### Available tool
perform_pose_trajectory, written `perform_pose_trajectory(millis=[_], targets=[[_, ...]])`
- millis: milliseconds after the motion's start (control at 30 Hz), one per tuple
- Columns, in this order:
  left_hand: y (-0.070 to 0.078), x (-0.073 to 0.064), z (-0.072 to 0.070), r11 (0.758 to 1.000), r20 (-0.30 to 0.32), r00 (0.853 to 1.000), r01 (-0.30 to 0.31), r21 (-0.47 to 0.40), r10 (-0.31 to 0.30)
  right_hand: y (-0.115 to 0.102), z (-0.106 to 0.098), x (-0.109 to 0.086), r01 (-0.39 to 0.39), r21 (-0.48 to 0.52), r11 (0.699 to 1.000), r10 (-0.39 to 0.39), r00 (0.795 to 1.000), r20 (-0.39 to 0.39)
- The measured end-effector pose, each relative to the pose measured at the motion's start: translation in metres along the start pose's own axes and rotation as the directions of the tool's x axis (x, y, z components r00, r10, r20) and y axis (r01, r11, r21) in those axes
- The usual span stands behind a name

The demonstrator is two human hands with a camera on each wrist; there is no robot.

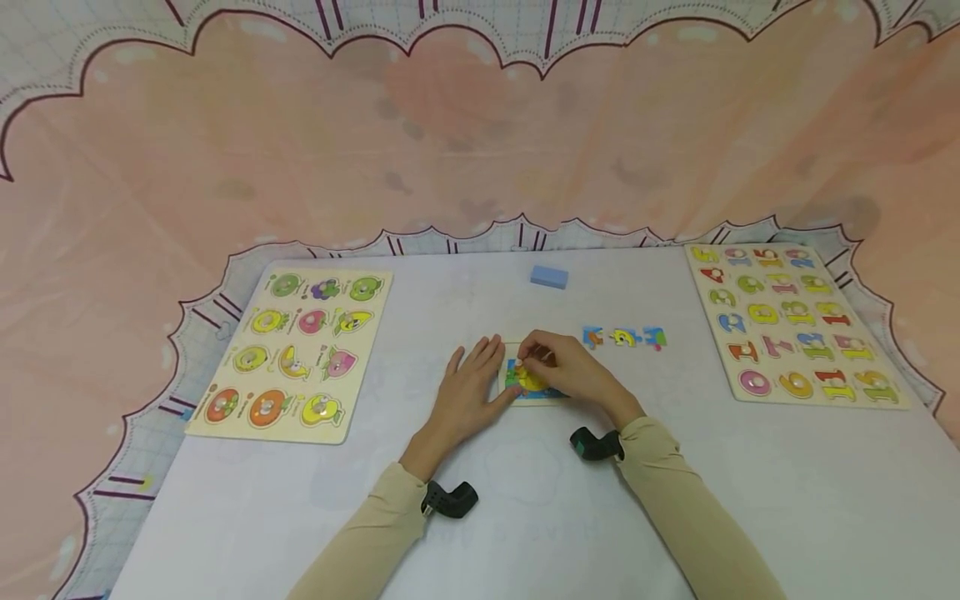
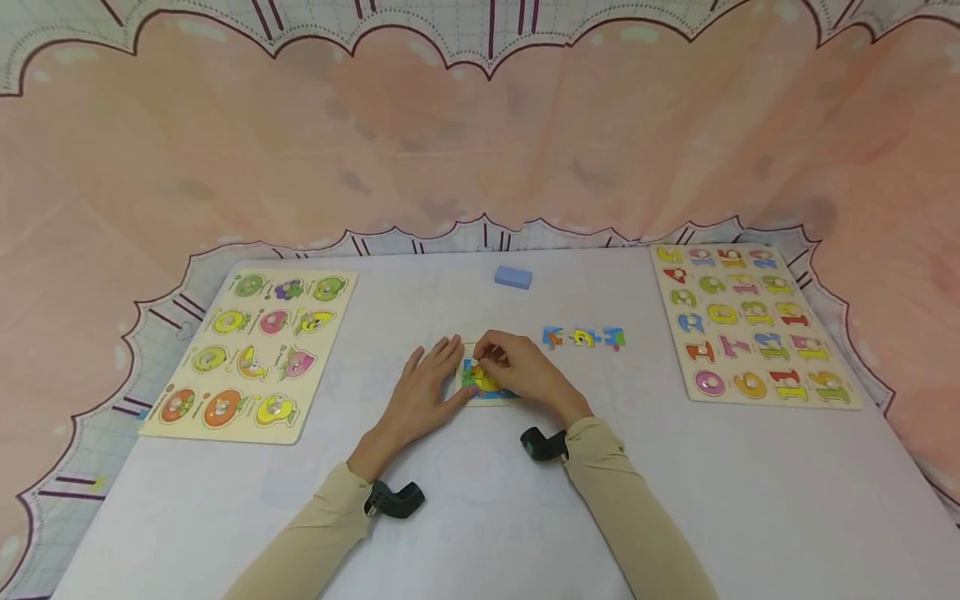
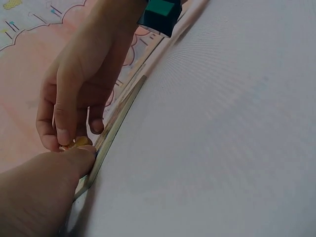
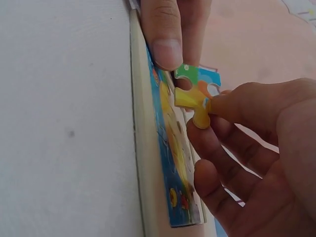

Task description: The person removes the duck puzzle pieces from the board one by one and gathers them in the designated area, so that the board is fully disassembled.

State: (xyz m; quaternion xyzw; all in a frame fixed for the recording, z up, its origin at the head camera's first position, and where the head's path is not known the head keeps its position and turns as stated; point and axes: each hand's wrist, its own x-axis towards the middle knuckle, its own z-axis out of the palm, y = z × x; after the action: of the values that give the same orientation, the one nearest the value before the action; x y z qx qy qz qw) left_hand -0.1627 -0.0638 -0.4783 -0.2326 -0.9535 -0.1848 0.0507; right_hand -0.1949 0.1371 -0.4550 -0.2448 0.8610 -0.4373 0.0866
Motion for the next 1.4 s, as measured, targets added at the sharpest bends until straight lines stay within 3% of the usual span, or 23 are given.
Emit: perform_pose_trajectory(millis=[467,1400], targets=[[0.000,-0.002,0.002,1.000,-0.024,1.000,0.000,-0.008,-0.001,0.007,-0.016,-0.005,-0.043,0.003,0.999,0.043,0.999,-0.002],[0.000,-0.001,0.001,1.000,-0.013,1.000,0.006,-0.019,-0.007,0.026,-0.059,-0.023,-0.132,-0.046,0.990,0.132,0.991,-0.003]])
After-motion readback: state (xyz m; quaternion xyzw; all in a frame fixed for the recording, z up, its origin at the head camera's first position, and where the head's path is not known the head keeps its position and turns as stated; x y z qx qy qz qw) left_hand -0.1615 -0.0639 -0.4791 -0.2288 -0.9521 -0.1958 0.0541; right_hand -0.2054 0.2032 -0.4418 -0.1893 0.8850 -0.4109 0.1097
